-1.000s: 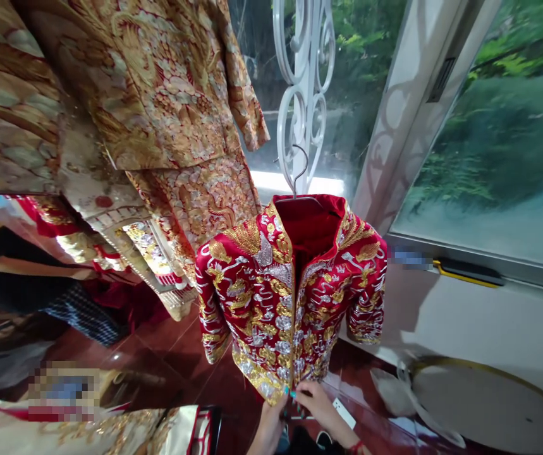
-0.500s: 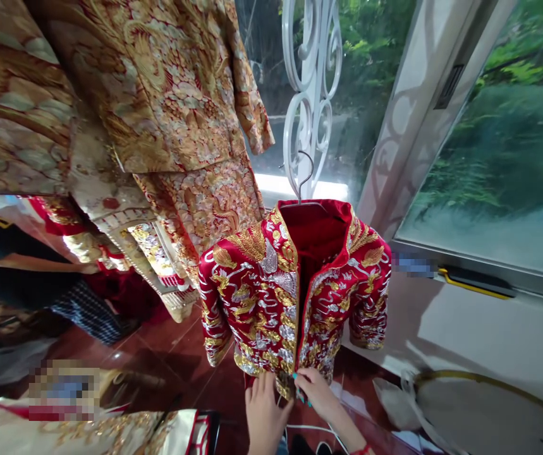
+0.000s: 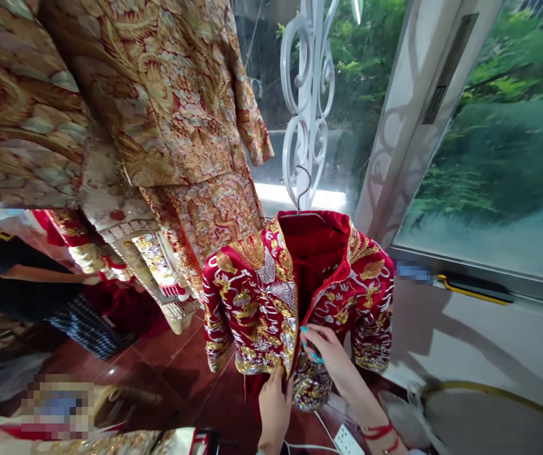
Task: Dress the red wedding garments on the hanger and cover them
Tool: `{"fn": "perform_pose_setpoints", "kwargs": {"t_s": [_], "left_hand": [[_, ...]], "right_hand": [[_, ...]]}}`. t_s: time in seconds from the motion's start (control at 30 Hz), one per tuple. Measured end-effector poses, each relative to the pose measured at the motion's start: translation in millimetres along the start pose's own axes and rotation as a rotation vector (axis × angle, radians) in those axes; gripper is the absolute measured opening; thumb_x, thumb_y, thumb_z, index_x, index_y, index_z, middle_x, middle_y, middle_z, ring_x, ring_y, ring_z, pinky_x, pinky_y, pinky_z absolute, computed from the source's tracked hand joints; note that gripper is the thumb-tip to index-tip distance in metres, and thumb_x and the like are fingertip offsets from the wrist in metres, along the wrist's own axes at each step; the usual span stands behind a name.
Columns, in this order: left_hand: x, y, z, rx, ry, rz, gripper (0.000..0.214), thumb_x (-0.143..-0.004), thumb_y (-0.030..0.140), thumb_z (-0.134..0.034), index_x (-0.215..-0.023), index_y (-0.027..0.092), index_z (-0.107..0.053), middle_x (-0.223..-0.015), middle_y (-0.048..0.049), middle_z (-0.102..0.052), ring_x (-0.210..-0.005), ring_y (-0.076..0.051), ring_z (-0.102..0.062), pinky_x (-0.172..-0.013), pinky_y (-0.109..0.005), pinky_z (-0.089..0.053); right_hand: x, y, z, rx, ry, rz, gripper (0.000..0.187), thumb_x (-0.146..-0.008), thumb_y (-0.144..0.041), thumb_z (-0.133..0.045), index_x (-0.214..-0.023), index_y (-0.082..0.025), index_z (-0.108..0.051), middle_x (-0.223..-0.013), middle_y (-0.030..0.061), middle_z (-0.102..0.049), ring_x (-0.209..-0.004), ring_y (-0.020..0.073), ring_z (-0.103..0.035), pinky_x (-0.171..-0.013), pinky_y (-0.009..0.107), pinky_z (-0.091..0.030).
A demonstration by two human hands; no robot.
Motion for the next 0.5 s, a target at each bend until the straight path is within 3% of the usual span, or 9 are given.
{"fn": "perform_pose_setpoints", "kwargs": {"t_s": [0.1, 0.2, 0.27, 0.37, 0.5], "left_hand": [[-11.1, 25.3, 15.6, -0.057, 0.146, -0.124, 0.026, -0.084, 0.041, -0.054, -0.096, 0.019, -0.062, -0.095, -0.011, -0.073, -0.081, -0.025, -0.07, -0.071, -0.032, -0.052], [-31.4, 56.8, 32.6, -0.054, 0.232, -0.209, 0.017, -0.086, 0.037, -0.053, -0.089, 0.021, -0.059, -0.077, -0.0046, -0.069, -0.067, -0.02, -0.067, -0.06, -0.027, -0.049], [-43.9, 70.3, 38.9, -0.073, 0.242, -0.255, 0.016, -0.09, 0.03, -0.047, -0.096, 0.021, -0.059, -0.076, -0.0038, -0.07, -0.063, -0.019, -0.067, -0.056, -0.026, -0.047], [-52.3, 74.3, 38.5, -0.058, 0.277, -0.328, 0.02, -0.094, 0.029, -0.043, -0.102, 0.02, -0.06, -0.081, -0.0054, -0.072, -0.065, -0.019, -0.069, -0.058, -0.026, -0.049], [-52.8, 68.9, 29.6, 0.065, 0.331, -0.376, 0.023, -0.097, 0.031, -0.041, -0.095, 0.019, -0.061, -0.079, -0.0065, -0.072, -0.063, -0.018, -0.068, -0.059, -0.025, -0.05]], "right_hand": [[4.7, -28.1, -14.1, 0.044, -0.068, 0.07, 0.044, -0.067, -0.056, -0.073, -0.056, -0.018, -0.053, -0.055, -0.0032, -0.045, -0.053, 0.0094, -0.038, -0.052, 0.025, -0.028], [6.5, -19.6, -24.5, -0.001, -0.036, 0.09, 0.052, -0.06, -0.064, -0.073, -0.054, -0.018, -0.05, -0.054, -0.0039, -0.042, -0.051, 0.0084, -0.034, -0.051, 0.025, -0.024], [5.2, -9.8, -26.6, -0.044, -0.001, 0.089, 0.054, -0.057, -0.068, -0.073, -0.056, -0.018, -0.05, -0.052, -0.0054, -0.038, -0.049, 0.0077, -0.03, -0.049, 0.025, -0.021], [1.7, -13.9, -24.4, -0.097, 0.025, 0.062, 0.052, -0.057, -0.065, -0.074, -0.058, -0.019, -0.05, -0.049, -0.0073, -0.033, -0.048, 0.0071, -0.026, -0.048, 0.025, -0.016], [-5.1, -67.1, -29.6, -0.159, 0.052, 0.159, 0.043, -0.064, -0.057, -0.073, -0.062, -0.018, -0.054, -0.051, -0.0057, -0.039, -0.049, 0.0071, -0.027, -0.048, 0.024, -0.017]]}}
Point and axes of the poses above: each hand's wrist, its own x-axis away from the middle knuckle, its own z-axis out of the back of the hand, y = z × x, the point moved 1 cm from there along -x, towards the middle knuckle
